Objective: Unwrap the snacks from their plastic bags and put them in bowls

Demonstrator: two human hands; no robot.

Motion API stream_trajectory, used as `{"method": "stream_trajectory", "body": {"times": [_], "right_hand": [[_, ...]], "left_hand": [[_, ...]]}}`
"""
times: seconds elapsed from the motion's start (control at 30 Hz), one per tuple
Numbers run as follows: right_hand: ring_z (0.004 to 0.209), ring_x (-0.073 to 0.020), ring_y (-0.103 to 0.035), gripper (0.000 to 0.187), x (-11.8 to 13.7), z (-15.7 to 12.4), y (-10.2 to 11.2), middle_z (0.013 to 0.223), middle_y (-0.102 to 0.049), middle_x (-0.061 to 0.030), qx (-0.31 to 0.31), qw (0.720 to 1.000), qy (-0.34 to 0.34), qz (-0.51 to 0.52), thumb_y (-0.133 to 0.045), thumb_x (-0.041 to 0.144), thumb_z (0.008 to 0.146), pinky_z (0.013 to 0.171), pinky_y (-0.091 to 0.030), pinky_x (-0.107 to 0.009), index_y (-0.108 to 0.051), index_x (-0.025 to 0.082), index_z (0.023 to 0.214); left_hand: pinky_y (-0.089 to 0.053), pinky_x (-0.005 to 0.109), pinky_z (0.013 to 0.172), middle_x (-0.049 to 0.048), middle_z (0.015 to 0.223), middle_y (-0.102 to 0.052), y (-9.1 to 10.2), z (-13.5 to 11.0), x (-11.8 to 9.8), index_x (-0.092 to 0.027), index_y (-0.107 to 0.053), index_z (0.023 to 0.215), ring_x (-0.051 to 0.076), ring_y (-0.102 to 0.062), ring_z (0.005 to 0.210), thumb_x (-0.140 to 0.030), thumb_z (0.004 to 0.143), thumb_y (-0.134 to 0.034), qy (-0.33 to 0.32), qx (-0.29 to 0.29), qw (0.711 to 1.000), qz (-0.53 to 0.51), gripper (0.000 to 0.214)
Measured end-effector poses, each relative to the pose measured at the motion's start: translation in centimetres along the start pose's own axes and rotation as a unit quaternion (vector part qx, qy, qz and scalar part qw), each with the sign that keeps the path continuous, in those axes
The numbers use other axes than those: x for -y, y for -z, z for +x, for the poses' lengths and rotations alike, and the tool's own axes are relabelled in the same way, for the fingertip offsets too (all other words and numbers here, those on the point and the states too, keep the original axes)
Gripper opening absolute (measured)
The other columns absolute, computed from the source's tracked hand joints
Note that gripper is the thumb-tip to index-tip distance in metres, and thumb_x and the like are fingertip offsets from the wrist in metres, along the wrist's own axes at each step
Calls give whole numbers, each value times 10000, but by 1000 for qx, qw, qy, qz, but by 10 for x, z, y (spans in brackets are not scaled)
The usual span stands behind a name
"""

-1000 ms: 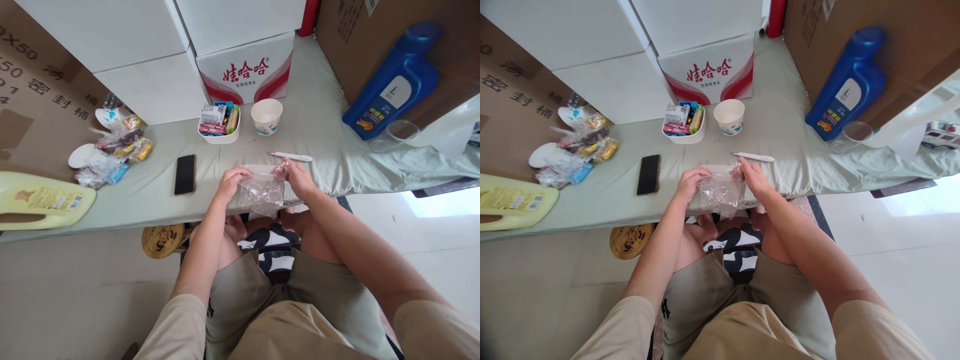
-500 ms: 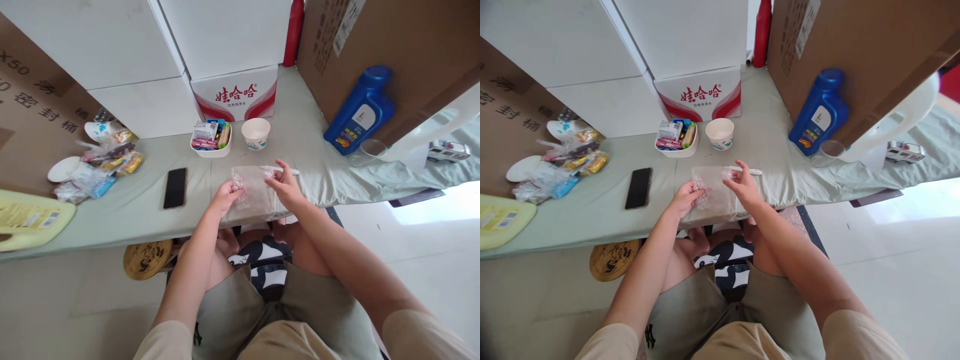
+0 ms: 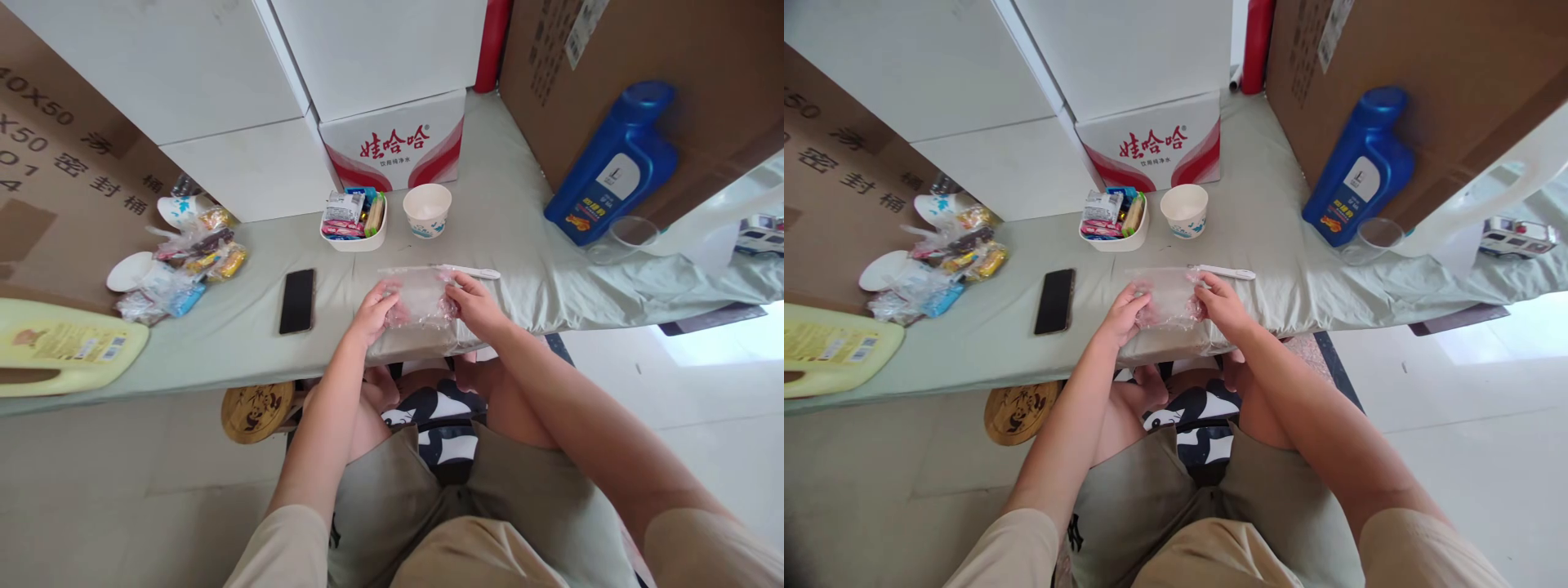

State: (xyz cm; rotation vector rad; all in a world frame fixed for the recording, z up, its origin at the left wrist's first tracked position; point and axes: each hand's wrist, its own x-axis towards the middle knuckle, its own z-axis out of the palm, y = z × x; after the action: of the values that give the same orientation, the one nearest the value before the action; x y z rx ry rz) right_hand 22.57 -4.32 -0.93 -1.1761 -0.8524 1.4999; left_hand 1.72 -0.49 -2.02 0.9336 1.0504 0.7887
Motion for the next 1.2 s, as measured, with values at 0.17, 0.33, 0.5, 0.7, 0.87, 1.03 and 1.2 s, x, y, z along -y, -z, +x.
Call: {"method": "stream_trajectory", "body": {"times": [0.17,0.33,0.5,0.7,0.87,1.03,1.2], "right_hand": [[573,-114,-548,239,3,-1,5,662,-573,6,49,997,-6,59,-633,437,788,560,-510,-268,-592,204,757],[604,-120,-561,349,-4,-2,7,699,-557,51,-6,998,-24,-51,-765,403,680,580,-523,-280,-541,234,889],[643,-134,-546,440,-10,6,13,711,-593,55,-51,990,42,-126,-725,325,683,640,-461,-290,-550,238,1077],[692,-168,-532,78,-7,0,6,697,-584,1,-82,920,143,-356,-612,295,774,698,-416,-314,-607,217,782],[781,-172,-603,200,-18,-1,-9,817,-670,-19,154,930,142,-303,-513,357,885,760,-462,-309,-641,204,879],[671,-159,-556,250,-31,6,-6,730,-598,-1,38,968,115,-221,-488,437,884,637,-465,-292,-596,211,872],[872,-199,-626,333,-34,9,-7,1018,-671,-68,-50,961,183,-201,-672,399,754,736,-510,-327,-590,229,1029]], "left_hand": [[-511,255,531,-1,606,-597,4,1,-5,-183,-605,716,134,-607,553,-393,690,-709,1,48,996,-80,235],[-483,237,577,-13,720,-632,2,-2,-3,-181,-646,853,100,-569,593,-344,614,-814,-29,59,998,4,334],[-490,251,734,-3,937,-658,12,8,-1,-215,-592,1056,86,-618,702,-159,643,-739,-150,-131,976,90,442],[-521,290,798,47,933,-695,1,1,12,-196,-612,971,162,-679,843,-332,737,-771,-158,-103,974,123,314],[-536,325,888,117,1181,-724,-28,-5,23,-192,-644,1167,236,-683,1056,-469,670,-859,-112,11,988,107,609],[-495,251,630,63,936,-753,-33,2,21,-178,-667,1074,168,-668,778,-467,603,-884,-100,-38,992,66,593],[-316,219,452,-11,732,-660,-26,-2,17,-194,-644,1026,73,-471,510,-455,630,-837,-89,-104,989,51,512]]}}
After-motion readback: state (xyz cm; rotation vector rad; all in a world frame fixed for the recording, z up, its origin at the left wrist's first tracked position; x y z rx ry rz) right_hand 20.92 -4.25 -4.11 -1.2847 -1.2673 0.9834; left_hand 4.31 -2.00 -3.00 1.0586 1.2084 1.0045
